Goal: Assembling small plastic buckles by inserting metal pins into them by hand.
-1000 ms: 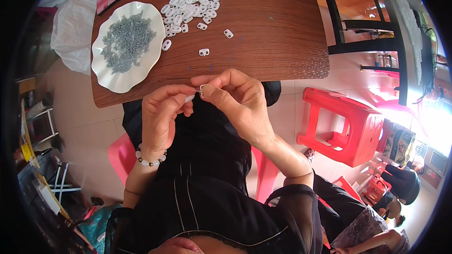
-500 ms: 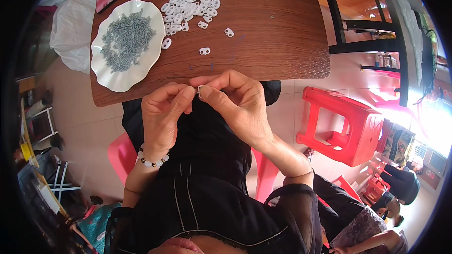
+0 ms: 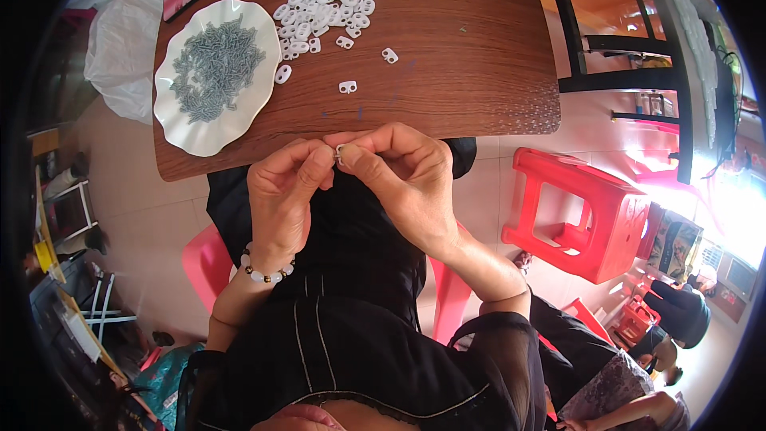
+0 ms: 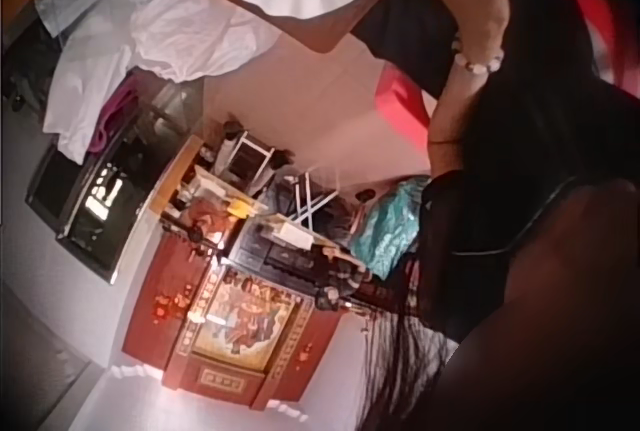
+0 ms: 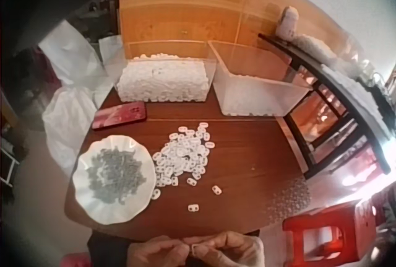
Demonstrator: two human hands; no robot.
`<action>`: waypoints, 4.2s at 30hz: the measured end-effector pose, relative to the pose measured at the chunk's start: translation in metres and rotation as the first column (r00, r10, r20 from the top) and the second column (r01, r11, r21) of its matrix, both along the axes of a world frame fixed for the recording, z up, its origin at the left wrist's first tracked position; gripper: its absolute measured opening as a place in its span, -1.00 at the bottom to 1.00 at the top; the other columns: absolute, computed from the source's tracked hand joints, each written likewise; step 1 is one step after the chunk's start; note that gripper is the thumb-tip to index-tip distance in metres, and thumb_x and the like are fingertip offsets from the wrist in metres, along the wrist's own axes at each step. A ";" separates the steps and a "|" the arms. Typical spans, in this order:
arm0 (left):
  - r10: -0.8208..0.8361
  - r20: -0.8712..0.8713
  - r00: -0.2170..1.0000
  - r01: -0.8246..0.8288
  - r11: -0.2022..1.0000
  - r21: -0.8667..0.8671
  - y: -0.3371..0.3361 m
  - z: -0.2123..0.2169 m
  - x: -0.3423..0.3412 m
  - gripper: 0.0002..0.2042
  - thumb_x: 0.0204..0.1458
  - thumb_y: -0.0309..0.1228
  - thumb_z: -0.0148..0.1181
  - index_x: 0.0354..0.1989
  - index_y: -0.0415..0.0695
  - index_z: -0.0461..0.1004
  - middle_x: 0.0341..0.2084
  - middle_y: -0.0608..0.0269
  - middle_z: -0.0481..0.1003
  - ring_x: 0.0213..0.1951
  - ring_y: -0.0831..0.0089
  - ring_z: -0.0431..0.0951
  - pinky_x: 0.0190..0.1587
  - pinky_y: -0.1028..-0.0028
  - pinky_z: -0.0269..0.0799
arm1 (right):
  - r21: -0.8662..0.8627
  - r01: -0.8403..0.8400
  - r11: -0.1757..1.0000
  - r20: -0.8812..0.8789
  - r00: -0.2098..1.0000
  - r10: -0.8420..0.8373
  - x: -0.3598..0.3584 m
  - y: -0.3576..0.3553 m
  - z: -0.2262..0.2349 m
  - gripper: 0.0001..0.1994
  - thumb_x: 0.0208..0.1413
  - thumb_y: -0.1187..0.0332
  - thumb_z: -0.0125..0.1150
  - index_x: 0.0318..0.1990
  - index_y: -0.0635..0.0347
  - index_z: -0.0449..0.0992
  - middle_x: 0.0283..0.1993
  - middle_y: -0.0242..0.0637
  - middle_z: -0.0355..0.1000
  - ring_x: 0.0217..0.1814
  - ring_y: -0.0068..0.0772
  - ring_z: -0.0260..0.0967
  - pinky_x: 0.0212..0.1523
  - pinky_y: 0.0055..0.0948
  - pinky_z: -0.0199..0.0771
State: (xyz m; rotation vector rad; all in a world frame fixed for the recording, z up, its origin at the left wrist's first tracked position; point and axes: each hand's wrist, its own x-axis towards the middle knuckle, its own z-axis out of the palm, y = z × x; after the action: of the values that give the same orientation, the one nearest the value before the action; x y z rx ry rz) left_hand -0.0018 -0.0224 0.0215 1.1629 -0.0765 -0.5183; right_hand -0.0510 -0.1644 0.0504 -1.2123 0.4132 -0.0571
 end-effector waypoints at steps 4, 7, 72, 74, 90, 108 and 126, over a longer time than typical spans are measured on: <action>-0.027 -0.021 0.999 0.027 1.000 0.008 0.001 -0.001 0.001 -0.85 0.10 -0.50 0.21 -0.23 -0.34 0.55 -0.47 0.33 0.46 -0.45 0.66 0.36 -0.37 0.66 0.29 | -0.004 0.011 1.000 0.010 1.000 -0.011 0.000 -0.001 -0.002 -0.93 0.14 0.54 0.13 -0.34 0.38 0.48 -0.11 0.02 0.51 -0.14 -0.44 0.50 -0.02 -0.44 0.53; -0.037 -0.030 0.999 0.037 0.999 0.006 0.001 -0.003 0.001 -0.84 0.11 -0.47 0.21 -0.22 -0.33 0.55 -0.43 0.30 0.50 -0.44 0.65 0.39 -0.36 0.65 0.32 | -0.025 0.009 1.000 -0.003 1.000 -0.009 0.001 -0.002 -0.003 -0.93 0.14 0.53 0.13 -0.33 0.38 0.48 -0.11 0.03 0.51 -0.14 -0.44 0.50 -0.02 -0.45 0.53; -0.155 -0.265 0.952 0.178 0.982 0.067 0.037 -0.007 0.006 -0.77 0.22 -0.28 0.08 -0.29 -0.21 0.48 -0.56 0.47 0.36 -0.66 0.80 0.13 -0.62 0.73 -0.02 | -0.985 0.041 0.166 0.146 0.708 0.691 0.068 -0.036 -0.025 -0.77 -0.07 0.51 0.26 -0.20 0.23 0.50 -0.40 -0.25 0.35 -0.30 -0.21 0.32 -0.32 -0.32 0.41; -0.151 -0.225 0.963 0.176 0.979 0.100 0.040 -0.006 0.007 -0.78 0.22 -0.28 0.08 -0.30 -0.21 0.48 -0.55 0.47 0.37 -0.66 0.80 0.14 -0.61 0.73 -0.01 | -0.991 0.017 0.132 0.110 0.663 0.741 0.077 -0.035 -0.026 -0.80 -0.05 0.49 0.26 -0.22 0.23 0.49 -0.38 -0.24 0.34 -0.27 -0.19 0.31 -0.28 -0.31 0.41; -0.149 -0.202 0.968 0.152 0.988 -0.001 0.051 0.000 0.006 -0.73 0.19 -0.25 0.12 -0.22 -0.26 0.51 -0.43 0.29 0.53 -0.60 0.76 0.26 -0.58 0.71 0.09 | -0.980 0.200 0.013 0.139 0.630 0.764 0.051 -0.010 0.007 -0.79 -0.22 0.45 0.27 -0.39 0.18 0.38 -0.44 -0.29 0.22 -0.39 -0.24 0.22 -0.39 -0.33 0.27; -0.400 -0.352 0.846 0.380 0.916 -0.129 0.050 -0.002 0.008 -0.79 0.11 -0.35 0.22 -0.31 -0.29 0.55 -0.48 0.20 0.55 -0.57 0.69 0.32 -0.53 0.69 0.19 | -0.975 0.211 0.066 0.187 0.627 0.756 0.007 -0.011 0.008 -0.77 -0.21 0.47 0.29 -0.33 0.25 0.43 -0.44 -0.31 0.22 -0.33 -0.31 0.23 -0.33 -0.39 0.33; -0.150 -0.077 0.986 0.155 0.987 0.053 0.034 0.009 0.006 -0.78 0.18 -0.30 0.13 -0.32 -0.25 0.49 -0.54 0.39 0.42 -0.58 0.77 0.23 -0.55 0.73 0.06 | -0.340 -0.142 0.930 0.022 0.987 0.159 0.000 -0.004 0.002 -0.86 0.14 0.45 0.23 -0.20 0.34 0.51 -0.34 -0.36 0.54 -0.31 -0.64 0.46 -0.19 -0.59 0.45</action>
State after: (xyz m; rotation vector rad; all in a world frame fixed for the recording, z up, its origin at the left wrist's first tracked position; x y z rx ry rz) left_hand 0.0043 0.0111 0.0304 1.2002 -0.0880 -0.7021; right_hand -0.0512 -0.1685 0.0522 -1.5760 0.2714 -0.0256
